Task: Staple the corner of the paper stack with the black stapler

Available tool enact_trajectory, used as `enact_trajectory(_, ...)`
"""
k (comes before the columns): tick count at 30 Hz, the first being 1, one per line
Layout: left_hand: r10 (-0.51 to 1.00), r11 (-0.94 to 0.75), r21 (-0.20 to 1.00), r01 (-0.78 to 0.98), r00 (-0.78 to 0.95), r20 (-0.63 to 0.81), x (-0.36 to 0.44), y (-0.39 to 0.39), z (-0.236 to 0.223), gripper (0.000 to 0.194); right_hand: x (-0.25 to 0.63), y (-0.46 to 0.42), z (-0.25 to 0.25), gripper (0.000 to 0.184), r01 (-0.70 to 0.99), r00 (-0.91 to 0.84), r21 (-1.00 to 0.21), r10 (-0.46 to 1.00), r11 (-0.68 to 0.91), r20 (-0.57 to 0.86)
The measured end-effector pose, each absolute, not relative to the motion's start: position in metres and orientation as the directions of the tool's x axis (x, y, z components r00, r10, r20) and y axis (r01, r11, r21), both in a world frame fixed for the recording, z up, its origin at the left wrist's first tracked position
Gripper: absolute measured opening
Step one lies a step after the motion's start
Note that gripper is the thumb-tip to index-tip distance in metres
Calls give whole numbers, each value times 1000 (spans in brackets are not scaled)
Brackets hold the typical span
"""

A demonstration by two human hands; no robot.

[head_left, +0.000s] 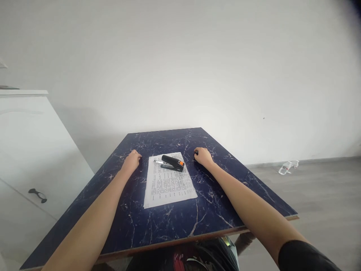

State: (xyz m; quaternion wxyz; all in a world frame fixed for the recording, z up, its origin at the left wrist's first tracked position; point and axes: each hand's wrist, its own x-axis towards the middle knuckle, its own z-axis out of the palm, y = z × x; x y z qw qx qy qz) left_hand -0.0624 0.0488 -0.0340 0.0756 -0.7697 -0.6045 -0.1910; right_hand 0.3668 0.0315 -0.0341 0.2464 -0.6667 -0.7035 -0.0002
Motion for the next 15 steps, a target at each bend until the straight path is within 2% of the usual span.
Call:
enact_trajectory(10, 882, -267, 174, 948, 168, 441, -60, 47, -25, 16, 366, 31, -34, 39, 942, 12, -319, 942, 102, 336)
enact_trajectory(15, 832, -313, 302, 900, 106, 544, -46, 30, -13, 8, 366, 32, -33, 37, 951, 3, -296, 949, 95, 315)
